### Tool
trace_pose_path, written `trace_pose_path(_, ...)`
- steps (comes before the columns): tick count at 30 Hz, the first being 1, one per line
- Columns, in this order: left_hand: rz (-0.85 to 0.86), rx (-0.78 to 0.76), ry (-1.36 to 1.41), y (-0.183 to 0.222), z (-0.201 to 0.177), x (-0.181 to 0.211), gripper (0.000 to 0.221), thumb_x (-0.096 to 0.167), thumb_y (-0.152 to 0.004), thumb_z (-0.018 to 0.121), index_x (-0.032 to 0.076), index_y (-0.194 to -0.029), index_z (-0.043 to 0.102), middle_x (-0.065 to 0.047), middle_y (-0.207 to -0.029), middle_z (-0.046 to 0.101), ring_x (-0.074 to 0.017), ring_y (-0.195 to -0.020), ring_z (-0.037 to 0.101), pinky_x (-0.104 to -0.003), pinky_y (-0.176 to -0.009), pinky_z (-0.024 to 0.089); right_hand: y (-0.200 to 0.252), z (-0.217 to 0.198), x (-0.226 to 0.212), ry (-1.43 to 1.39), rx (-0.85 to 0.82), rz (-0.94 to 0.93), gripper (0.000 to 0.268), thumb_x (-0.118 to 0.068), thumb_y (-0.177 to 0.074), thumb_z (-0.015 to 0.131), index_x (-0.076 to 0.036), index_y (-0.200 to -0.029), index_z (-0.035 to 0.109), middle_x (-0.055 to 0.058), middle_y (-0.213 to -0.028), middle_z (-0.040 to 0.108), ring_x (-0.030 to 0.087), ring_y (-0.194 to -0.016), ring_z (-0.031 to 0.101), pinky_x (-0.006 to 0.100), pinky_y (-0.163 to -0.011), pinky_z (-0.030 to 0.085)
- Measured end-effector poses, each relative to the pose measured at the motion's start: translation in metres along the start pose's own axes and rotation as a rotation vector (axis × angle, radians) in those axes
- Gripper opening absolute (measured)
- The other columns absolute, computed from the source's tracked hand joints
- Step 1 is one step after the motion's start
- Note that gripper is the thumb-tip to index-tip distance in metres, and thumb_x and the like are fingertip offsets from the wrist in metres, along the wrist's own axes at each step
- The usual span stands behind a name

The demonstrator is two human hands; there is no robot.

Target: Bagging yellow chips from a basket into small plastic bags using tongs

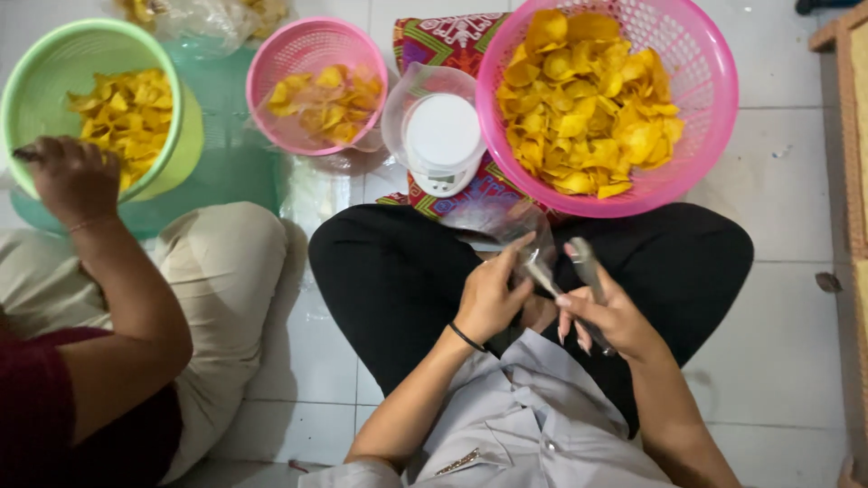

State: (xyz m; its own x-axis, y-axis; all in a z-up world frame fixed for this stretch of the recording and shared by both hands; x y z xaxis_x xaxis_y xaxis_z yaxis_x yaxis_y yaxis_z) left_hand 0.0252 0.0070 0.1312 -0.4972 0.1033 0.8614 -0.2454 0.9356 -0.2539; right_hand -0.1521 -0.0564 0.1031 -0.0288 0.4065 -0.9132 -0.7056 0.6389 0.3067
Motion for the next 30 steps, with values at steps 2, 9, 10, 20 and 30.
trace_pose_path(2,0.02,0.003,-0.001,0.012,0.013,-0.002,0.051,0.015,-0.088,0.076,0.008,-0.138,0.064,-0.015,-0.082,0.073,-0.0417,-0.083,0.073,-0.054,-0.077,0.058,-0.001,-0.004,-0.001,-0.024,0.005,-0.025,0.061,-0.012,-0.095,0.063,-0.014,-0.154,0.048,0.026,-0.055,0.068,0.023,-0.024,0.061,0.036,-0.023,0.052)
trace_pose_path(9,-0.023,0.037,0.087,0.024,0.016,0.006,0.037,0.021,-0.094,0.073,0.017,-0.129,0.064,-0.012,-0.081,0.071,-0.0408,-0.082,0.073,-0.051,-0.073,0.058,0.001,0.017,-0.031,-0.255,-0.23,-0.257,0.102,-0.012,-0.09,0.077,-0.006,-0.17,0.015,0.026,-0.099,0.07,0.024,-0.062,0.075,0.038,-0.057,0.065)
trace_pose_path(10,-0.076,0.056,0.17,0.02,0.007,0.006,0.055,0.013,-0.094,0.071,0.015,-0.148,0.06,-0.016,-0.083,0.073,-0.0456,-0.083,0.073,-0.056,-0.076,0.058,0.005,0.023,-0.035,-0.288,-0.291,-0.282,0.118,-0.003,-0.081,0.085,-0.006,-0.173,0.011,0.028,-0.118,0.067,0.028,-0.081,0.08,0.043,-0.072,0.069)
trace_pose_path(20,-0.127,0.227,0.258,0.0,-0.006,-0.013,0.011,0.025,-0.105,0.072,0.023,-0.112,0.08,0.008,-0.064,0.07,-0.0193,-0.065,0.069,-0.032,-0.069,0.058,-0.003,-0.013,0.017,0.026,0.073,-0.107,0.066,0.012,-0.08,0.074,0.005,-0.142,0.053,0.021,-0.067,0.073,0.015,-0.029,0.06,0.024,-0.027,0.045)
trace_pose_path(30,0.236,0.078,0.073,0.017,0.018,0.028,0.019,0.033,-0.098,0.076,0.017,-0.108,0.077,-0.006,-0.102,0.07,-0.0314,-0.091,0.073,-0.042,-0.077,0.058,-0.002,-0.035,0.007,0.153,0.373,-0.254,0.047,0.002,-0.093,0.072,0.002,-0.139,0.064,0.018,-0.072,0.071,0.017,-0.048,0.067,0.022,-0.04,0.05)
Point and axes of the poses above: each hand's wrist, its own y-axis away from the middle knuckle, its own z-axis out of the palm, x = y × z, the point moved 6 cm from there along -y, towards the middle knuckle
